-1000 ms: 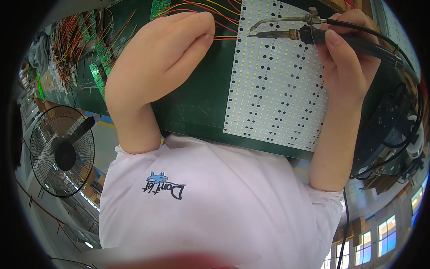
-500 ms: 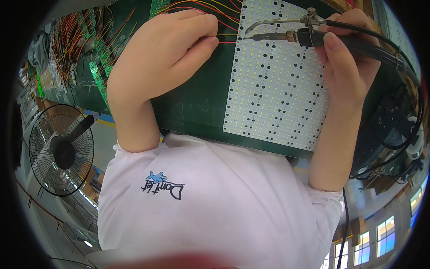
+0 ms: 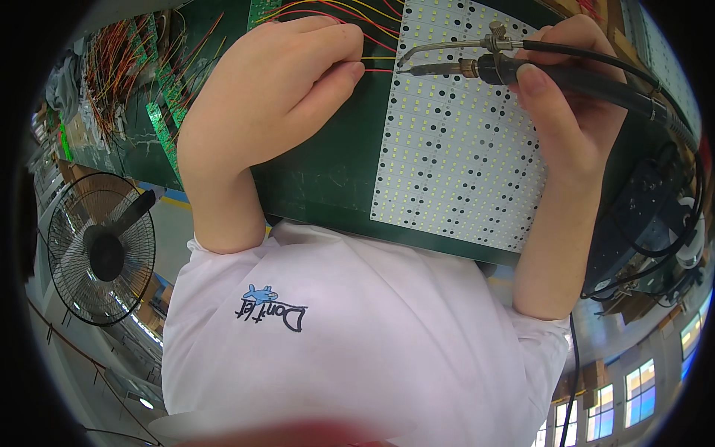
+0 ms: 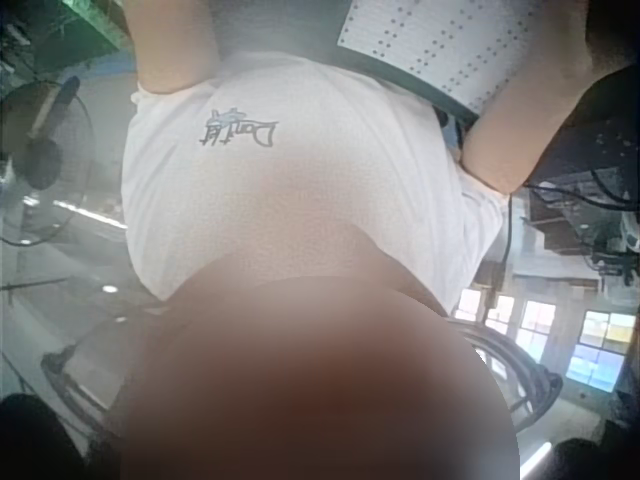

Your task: The person solders red and yellow wires to an LED circuit board using a soldering iron.

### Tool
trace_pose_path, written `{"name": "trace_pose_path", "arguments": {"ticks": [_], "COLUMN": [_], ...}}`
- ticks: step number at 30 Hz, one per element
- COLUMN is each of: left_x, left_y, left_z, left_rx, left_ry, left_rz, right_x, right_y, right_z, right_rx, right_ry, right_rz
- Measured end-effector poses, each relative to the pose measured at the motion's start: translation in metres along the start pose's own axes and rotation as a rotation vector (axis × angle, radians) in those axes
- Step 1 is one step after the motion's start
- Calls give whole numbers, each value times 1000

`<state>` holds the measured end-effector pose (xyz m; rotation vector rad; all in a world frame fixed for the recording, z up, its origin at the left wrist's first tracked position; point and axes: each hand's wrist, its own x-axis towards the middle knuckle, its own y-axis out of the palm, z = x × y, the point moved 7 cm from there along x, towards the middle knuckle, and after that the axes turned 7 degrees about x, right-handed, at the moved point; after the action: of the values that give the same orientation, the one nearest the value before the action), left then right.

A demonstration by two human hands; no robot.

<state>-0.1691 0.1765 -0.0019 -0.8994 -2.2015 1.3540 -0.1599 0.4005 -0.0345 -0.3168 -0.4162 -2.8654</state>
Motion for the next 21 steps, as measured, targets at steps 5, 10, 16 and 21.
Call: {"name": "trace_pose_path", "arguments": {"ticks": [5, 10, 16, 21], "left_x": [0, 0, -2, 0], "left_y": [1, 1, 2, 1], "left_z": [0, -2, -1, 0], "left_rx": [0, 6, 22, 37], "left_ry": [0, 7, 4, 3], "left_rz": [9, 3, -6, -6], "right_x": [-2, -2, -3, 2], "right_y": [-2, -3, -2, 1], "right_z": [-1, -2, -4, -2], "right_rx": [-21, -37, -39, 88], "right_ry": [25, 33, 46, -3], "right_rz": [-12, -11, -23, -12]}}
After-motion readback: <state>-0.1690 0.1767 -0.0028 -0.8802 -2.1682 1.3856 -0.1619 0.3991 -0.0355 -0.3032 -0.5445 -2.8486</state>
